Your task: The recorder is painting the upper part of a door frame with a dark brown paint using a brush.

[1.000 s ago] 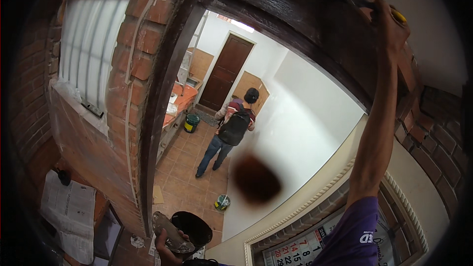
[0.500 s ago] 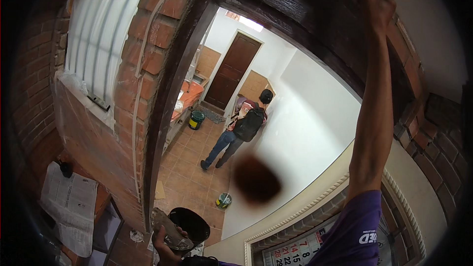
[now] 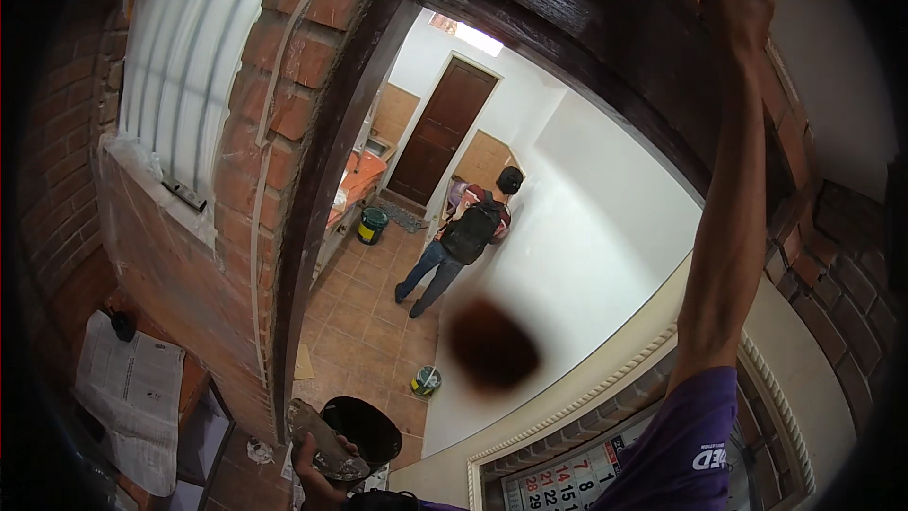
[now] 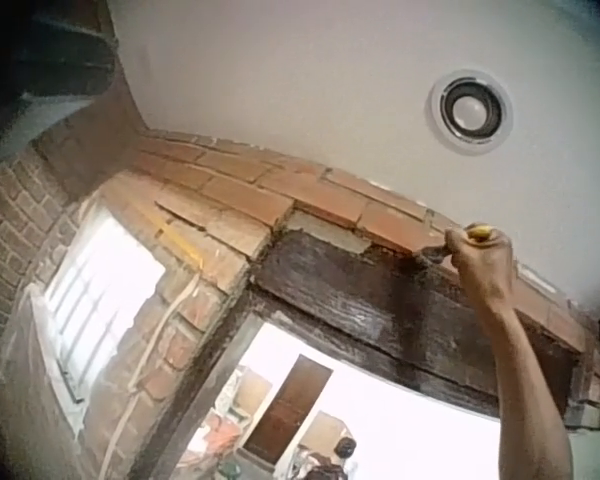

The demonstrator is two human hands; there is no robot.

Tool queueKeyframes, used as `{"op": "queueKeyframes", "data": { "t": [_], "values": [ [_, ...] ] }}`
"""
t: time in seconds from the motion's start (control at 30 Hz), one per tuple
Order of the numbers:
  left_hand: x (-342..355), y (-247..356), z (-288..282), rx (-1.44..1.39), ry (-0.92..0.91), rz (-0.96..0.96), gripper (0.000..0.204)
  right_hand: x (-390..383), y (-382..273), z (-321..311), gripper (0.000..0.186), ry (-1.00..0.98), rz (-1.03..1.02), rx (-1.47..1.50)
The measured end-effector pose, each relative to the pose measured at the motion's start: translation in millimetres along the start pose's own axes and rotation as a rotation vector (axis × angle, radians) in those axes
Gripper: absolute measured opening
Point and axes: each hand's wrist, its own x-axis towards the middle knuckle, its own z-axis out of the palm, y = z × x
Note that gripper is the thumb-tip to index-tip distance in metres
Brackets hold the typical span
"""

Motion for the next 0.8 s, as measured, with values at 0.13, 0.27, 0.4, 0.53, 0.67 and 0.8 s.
{"op": "queueKeyframes", "data": {
  "t": [0.13,0.27,0.4,0.53,0.67,0.8],
  "values": [
    [3,0,-4,-0.036,-0.014,-0.051,0.046,-10,5,-11,0.039,0.029,-0.065,-0.244],
    [6,-1,-9,-0.039,0.005,-0.083,0.047,-13,8,-32,0.035,0.050,-0.024,-0.216],
    [7,-2,-12,0.009,-0.036,-0.048,0.048,-5,5,-34,0.035,0.025,-0.036,-0.115],
    [6,-3,-11,-0.045,0.013,-0.117,0.048,-2,8,-24,0.035,0.027,-0.090,-0.226],
    [4,-4,-11,-0.034,-0.003,-0.081,0.048,-14,16,-36,0.038,0.042,-0.076,-0.290],
    [2,-4,-8,0.018,-0.039,-0.063,0.048,-22,16,-59,0.035,0.057,0.070,-0.193]
  ]
}}
